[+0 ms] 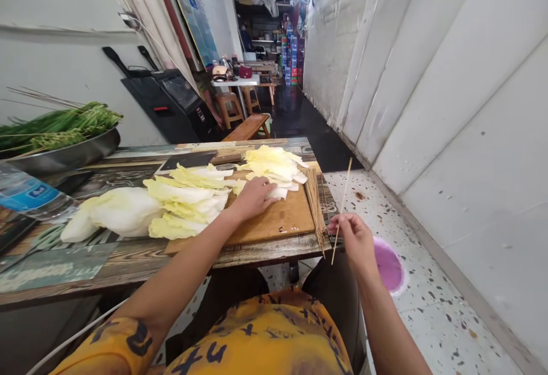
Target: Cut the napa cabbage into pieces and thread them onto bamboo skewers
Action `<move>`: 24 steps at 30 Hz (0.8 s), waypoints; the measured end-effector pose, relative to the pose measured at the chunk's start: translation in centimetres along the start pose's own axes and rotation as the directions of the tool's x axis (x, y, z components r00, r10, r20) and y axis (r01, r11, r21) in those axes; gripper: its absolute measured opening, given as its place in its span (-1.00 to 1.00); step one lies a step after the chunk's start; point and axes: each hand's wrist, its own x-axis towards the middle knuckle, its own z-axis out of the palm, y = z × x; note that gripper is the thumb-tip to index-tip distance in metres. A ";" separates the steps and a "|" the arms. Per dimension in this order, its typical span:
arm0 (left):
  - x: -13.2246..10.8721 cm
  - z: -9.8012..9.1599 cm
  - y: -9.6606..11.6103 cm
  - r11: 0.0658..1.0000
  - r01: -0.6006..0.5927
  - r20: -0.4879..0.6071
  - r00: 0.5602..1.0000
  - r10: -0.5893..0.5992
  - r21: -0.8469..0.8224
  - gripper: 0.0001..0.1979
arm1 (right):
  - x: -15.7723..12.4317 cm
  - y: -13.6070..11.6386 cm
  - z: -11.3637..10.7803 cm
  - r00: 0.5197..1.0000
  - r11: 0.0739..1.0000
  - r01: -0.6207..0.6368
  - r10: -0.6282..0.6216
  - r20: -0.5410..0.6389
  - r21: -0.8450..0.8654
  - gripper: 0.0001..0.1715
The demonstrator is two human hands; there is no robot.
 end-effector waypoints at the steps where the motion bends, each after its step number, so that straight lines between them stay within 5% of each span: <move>1: 0.1 0.3 0.1 1.000 0.013 -0.004 1.000 -0.012 0.010 -0.67 | -1.2 -0.2 0.4 1.000 1.000 0.009 -0.008 0.024 -0.016 -0.75; 6: 0.5 0.6 0.7 0.999 0.027 -0.061 0.998 -0.029 -0.030 -0.71 | -5.1 -0.8 1.5 0.992 0.992 0.061 -0.049 0.113 -0.110 -0.76; 11: 0.9 -0.6 -0.9 0.925 0.018 -0.277 0.952 -0.133 -0.381 -0.66 | -6.4 0.0 1.4 0.973 0.970 0.121 -0.074 0.220 -0.210 -0.70; 14: 0.6 -2.2 -1.7 0.855 0.047 -0.439 0.843 -0.311 -0.516 -0.69 | -6.9 0.4 1.9 0.954 0.940 0.163 -0.072 0.292 -0.298 -0.69; 19: -1.5 -5.7 -1.7 0.743 -0.019 -0.609 0.587 -0.534 -0.669 -0.62 | -7.6 0.2 2.8 0.938 0.828 0.307 -0.181 0.296 -0.468 -0.77; 24: -4.1 -7.5 -1.6 0.678 -0.036 -0.593 0.521 -0.614 -0.734 -0.66 | -6.9 -0.9 3.1 0.904 0.754 0.417 -0.284 0.320 -0.508 -0.68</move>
